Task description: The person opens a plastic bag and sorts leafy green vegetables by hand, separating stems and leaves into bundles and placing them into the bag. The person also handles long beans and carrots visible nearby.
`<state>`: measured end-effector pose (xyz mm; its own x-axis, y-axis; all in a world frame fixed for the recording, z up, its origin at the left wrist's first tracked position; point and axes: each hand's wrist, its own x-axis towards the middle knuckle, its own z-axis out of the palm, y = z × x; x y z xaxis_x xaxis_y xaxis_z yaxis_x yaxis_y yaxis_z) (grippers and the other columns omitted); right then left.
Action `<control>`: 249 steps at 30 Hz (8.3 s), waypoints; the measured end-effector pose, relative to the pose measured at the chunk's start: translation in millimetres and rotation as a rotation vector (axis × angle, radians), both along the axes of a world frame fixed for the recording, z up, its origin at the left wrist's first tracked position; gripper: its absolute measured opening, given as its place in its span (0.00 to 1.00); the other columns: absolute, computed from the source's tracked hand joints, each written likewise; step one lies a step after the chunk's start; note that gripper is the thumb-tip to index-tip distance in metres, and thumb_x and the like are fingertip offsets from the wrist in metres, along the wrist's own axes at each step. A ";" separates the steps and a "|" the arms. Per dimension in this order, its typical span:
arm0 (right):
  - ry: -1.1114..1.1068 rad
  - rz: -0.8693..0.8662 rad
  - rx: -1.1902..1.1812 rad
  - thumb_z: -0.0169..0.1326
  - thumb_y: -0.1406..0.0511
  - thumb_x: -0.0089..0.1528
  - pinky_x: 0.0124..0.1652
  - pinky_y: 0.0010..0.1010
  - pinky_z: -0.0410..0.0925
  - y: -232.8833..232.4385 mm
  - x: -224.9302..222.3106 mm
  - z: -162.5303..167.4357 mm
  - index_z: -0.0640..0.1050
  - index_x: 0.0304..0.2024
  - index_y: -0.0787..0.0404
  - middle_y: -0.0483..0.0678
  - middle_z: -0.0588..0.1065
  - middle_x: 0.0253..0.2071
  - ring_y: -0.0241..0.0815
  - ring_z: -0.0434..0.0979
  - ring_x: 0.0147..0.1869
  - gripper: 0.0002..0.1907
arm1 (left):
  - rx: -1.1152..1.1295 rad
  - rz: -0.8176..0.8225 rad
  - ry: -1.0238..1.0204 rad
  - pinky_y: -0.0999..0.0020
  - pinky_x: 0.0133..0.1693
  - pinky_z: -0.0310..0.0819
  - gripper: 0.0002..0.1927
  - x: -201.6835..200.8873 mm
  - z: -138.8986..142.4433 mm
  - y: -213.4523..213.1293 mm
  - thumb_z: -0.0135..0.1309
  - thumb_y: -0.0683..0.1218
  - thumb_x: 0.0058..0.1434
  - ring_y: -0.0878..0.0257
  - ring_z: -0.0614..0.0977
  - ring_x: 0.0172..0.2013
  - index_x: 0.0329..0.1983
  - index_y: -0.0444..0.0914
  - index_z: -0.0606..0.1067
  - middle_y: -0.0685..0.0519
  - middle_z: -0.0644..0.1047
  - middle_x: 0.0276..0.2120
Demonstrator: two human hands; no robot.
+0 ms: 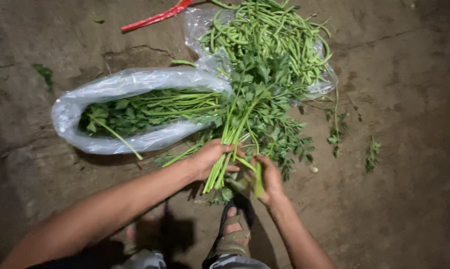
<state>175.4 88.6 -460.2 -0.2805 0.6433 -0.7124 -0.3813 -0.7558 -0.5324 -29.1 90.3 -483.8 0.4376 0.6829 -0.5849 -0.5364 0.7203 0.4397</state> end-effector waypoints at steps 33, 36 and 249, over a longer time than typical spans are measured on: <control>-0.254 -0.111 0.008 0.47 0.49 0.67 0.25 0.31 0.70 3.6 8.2 -65.6 0.74 0.44 0.59 0.46 0.75 0.29 0.39 0.74 0.26 0.21 | -0.168 0.080 -0.048 0.55 0.47 0.83 0.17 7.0 -39.5 -58.7 0.41 0.50 0.71 0.53 0.83 0.48 0.54 0.35 0.71 0.43 0.77 0.53; -0.199 -0.097 0.001 0.51 0.50 0.71 0.30 0.34 0.70 -30.7 -5.1 -64.7 0.74 0.46 0.62 0.47 0.76 0.35 0.40 0.76 0.33 0.21 | -0.076 0.115 -0.005 0.58 0.49 0.84 0.18 30.3 -41.7 -62.7 0.40 0.46 0.72 0.58 0.84 0.47 0.57 0.31 0.72 0.44 0.78 0.48; -0.823 0.769 1.376 0.51 0.69 0.62 0.44 0.46 0.71 42.3 -59.9 15.0 0.70 0.56 0.64 0.59 0.74 0.44 0.64 0.75 0.46 0.19 | 0.637 0.072 0.039 0.61 0.57 0.71 0.26 -70.2 53.5 17.2 0.56 0.45 0.70 0.60 0.78 0.54 0.70 0.38 0.70 0.50 0.78 0.54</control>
<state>115.6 130.9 -445.2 -0.6595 0.7477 0.0773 0.4760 0.4950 -0.7269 -99.2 107.5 -430.3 0.3640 0.9289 -0.0689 -0.5491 0.2737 0.7897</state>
